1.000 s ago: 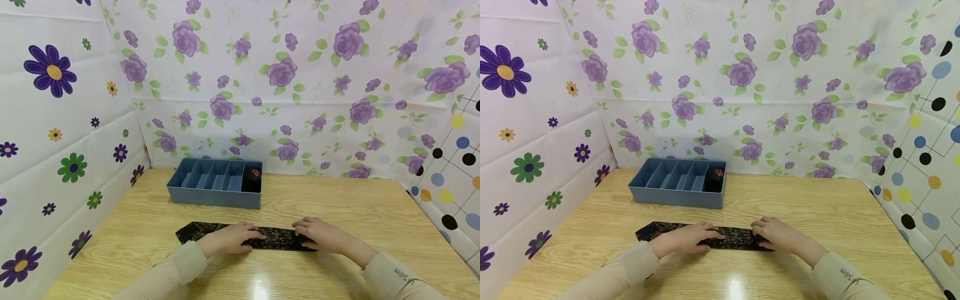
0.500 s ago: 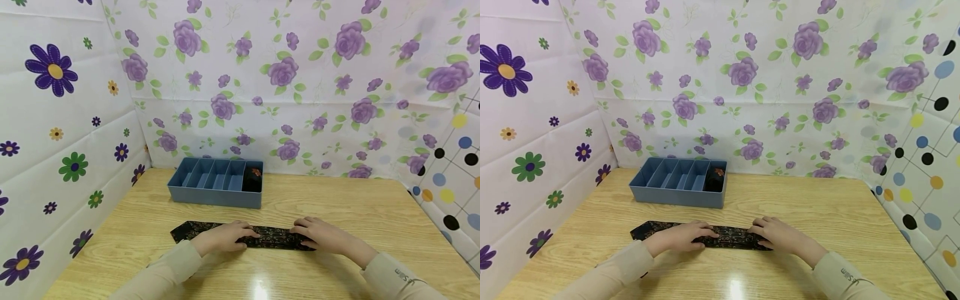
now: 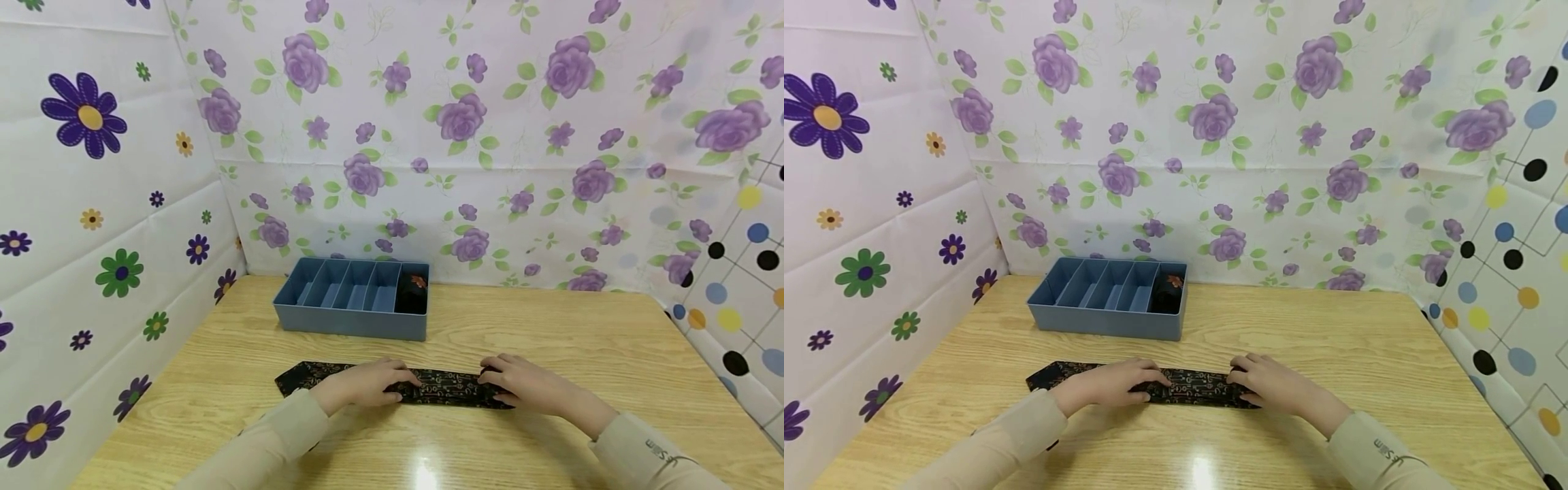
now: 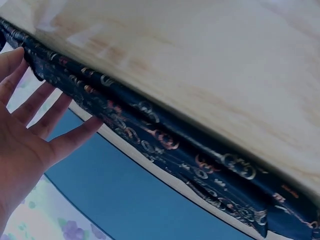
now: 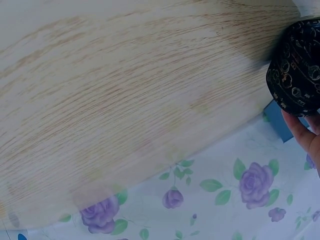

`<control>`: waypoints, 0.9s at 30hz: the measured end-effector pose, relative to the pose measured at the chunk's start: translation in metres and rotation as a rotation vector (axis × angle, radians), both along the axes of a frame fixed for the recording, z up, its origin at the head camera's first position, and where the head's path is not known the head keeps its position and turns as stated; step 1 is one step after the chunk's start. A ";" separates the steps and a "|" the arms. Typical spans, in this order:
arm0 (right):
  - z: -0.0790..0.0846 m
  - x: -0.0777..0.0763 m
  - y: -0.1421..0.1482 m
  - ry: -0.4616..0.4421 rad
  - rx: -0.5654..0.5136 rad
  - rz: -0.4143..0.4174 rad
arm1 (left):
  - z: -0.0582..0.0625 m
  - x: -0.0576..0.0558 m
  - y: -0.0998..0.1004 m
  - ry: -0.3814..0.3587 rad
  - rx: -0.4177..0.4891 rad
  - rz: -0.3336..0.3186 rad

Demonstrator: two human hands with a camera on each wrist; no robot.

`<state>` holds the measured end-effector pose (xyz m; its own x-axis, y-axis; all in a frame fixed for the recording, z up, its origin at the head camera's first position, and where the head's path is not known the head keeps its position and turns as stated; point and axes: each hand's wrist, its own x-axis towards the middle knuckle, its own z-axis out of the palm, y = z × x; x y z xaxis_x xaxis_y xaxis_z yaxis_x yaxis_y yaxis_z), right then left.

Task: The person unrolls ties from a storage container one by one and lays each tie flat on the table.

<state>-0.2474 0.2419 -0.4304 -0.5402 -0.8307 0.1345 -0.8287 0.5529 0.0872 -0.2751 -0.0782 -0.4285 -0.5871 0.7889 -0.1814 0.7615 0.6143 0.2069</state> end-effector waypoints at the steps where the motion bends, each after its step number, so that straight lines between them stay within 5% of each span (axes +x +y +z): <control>1: 0.000 0.000 0.000 0.000 0.000 0.000 | 0.001 0.000 0.001 0.006 0.001 -0.004; 12: 0.001 0.000 0.000 -0.025 0.017 -0.013 | 0.002 0.000 0.016 0.074 -0.016 -0.007; 22: 0.002 -0.001 -0.003 -0.005 0.023 0.001 | -0.001 0.004 0.035 0.150 -0.084 -0.088; 27: 0.003 0.000 -0.004 0.007 0.019 0.014 | 0.000 0.007 0.037 0.103 -0.127 -0.088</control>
<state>-0.2478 0.2382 -0.4277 -0.5280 -0.8405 0.1219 -0.8354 0.5398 0.1036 -0.2677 -0.0411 -0.4287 -0.5375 0.8126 -0.2254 0.8266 0.5606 0.0501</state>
